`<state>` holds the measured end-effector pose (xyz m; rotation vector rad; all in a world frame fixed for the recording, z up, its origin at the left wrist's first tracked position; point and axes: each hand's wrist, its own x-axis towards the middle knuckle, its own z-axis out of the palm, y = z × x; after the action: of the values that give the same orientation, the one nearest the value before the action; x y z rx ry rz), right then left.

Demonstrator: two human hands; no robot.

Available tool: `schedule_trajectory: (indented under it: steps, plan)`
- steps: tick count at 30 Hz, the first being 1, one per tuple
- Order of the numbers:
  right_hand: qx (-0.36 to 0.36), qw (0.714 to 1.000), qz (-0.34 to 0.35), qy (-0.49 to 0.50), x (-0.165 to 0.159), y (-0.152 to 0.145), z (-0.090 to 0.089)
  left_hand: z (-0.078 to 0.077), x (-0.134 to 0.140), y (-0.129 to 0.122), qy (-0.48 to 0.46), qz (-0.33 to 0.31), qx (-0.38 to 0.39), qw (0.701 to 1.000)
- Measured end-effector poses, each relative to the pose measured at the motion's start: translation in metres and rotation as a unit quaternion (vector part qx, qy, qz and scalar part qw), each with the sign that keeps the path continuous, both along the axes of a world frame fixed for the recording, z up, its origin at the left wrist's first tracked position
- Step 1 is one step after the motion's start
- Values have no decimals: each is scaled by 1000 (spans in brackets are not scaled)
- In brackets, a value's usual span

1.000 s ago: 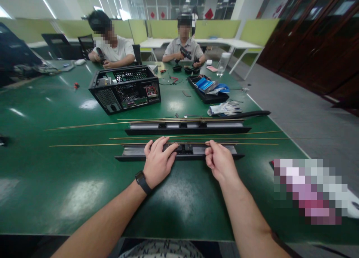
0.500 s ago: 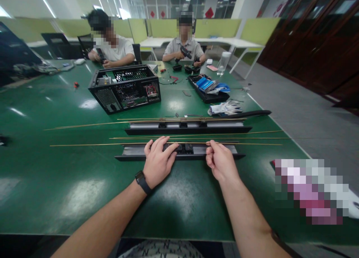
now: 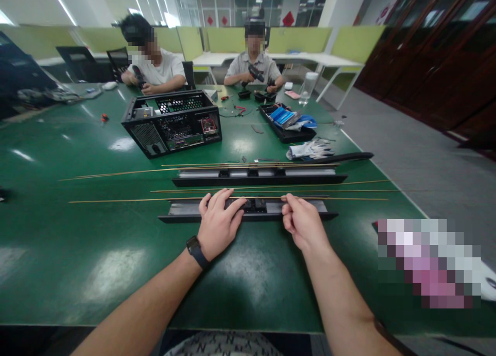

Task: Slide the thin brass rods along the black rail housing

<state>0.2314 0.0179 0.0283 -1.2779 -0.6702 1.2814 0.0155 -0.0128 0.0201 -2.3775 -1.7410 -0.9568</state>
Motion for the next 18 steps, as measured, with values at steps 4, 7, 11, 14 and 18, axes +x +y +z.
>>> schedule_trajectory:
  steps: [4,7,11,14,18]
  plan:
    - [-4,1000,-14,11,-1,0,2,0,0,0,2,2,-3,1000]
    - [-1,1000,-22,17,-1,0,2,0,0,0,5,2,-6,1000]
    - [2,1000,-19,21,0,0,1,-1,0,0,4,3,-6,1000]
    - [1,1000,-19,18,0,1,1,-1,0,0,1,3,-3,1000]
    - [2,999,-27,18,1,1,2,-1,0,0,-2,0,-1,1000]
